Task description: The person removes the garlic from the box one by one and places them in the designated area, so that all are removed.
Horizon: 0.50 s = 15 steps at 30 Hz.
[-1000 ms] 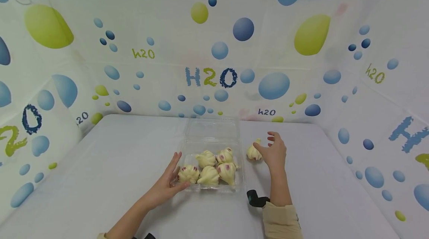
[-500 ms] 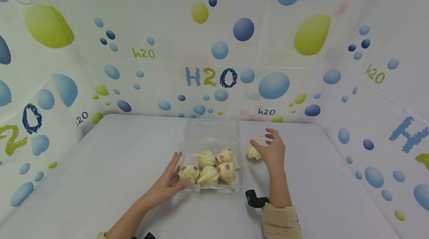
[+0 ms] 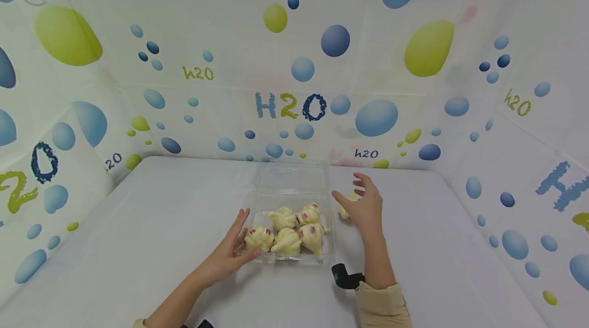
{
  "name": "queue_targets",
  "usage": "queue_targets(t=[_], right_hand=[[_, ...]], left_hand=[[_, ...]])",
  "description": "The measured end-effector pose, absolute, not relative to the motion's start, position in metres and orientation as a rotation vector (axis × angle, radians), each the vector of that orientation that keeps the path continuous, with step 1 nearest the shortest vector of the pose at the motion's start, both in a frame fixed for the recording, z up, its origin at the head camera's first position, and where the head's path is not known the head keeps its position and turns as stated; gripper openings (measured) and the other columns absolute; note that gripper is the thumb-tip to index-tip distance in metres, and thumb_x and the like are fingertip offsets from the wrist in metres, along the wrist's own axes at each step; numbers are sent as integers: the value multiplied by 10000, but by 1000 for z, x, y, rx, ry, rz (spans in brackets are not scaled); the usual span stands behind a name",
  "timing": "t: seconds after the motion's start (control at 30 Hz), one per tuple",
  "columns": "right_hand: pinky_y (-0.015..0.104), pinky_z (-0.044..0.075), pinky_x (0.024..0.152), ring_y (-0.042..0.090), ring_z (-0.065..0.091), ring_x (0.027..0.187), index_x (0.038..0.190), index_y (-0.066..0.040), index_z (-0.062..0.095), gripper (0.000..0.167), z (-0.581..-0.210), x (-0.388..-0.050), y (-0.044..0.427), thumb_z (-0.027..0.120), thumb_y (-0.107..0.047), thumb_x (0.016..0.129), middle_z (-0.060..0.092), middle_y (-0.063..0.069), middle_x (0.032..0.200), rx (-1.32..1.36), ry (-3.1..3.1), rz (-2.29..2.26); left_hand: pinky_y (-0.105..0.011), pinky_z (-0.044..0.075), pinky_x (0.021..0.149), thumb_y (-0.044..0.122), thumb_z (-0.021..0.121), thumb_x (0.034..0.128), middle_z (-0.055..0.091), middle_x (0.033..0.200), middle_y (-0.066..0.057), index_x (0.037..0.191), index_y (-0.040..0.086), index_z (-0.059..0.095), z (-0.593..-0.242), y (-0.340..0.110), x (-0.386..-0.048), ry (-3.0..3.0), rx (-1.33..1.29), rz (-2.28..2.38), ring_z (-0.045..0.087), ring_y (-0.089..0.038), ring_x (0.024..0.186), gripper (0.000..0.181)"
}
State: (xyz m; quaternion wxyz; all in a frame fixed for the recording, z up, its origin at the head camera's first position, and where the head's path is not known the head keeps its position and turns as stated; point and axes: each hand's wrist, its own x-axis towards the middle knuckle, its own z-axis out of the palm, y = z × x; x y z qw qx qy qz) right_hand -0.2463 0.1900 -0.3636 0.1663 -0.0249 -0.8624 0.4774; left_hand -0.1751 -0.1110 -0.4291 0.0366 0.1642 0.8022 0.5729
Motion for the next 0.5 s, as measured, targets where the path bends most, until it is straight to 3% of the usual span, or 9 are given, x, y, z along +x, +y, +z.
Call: queue_targets(t=[0.27, 0.5], right_hand=[[456, 467, 875, 346, 505, 1114, 1298, -98, 444, 682, -356, -240, 169, 772, -300, 735, 494, 178, 1228, 3, -2495, 1443], [457, 454, 888, 332, 527, 1065, 1274, -118, 477, 689, -358, -238, 157, 800, -313, 697, 513, 147, 1208, 82, -2450, 1488]], left_hand=[[-543, 243, 1022, 199, 669, 845, -131, 1506, -153, 1483, 185, 46, -428, -111, -174, 2467, 507, 1759, 36, -398, 1350, 892], [-546, 250, 1015, 183, 666, 847, -135, 1505, -156, 1482, 152, 45, -428, -111, -175, 2461, 515, 1767, 53, -411, 1343, 889]])
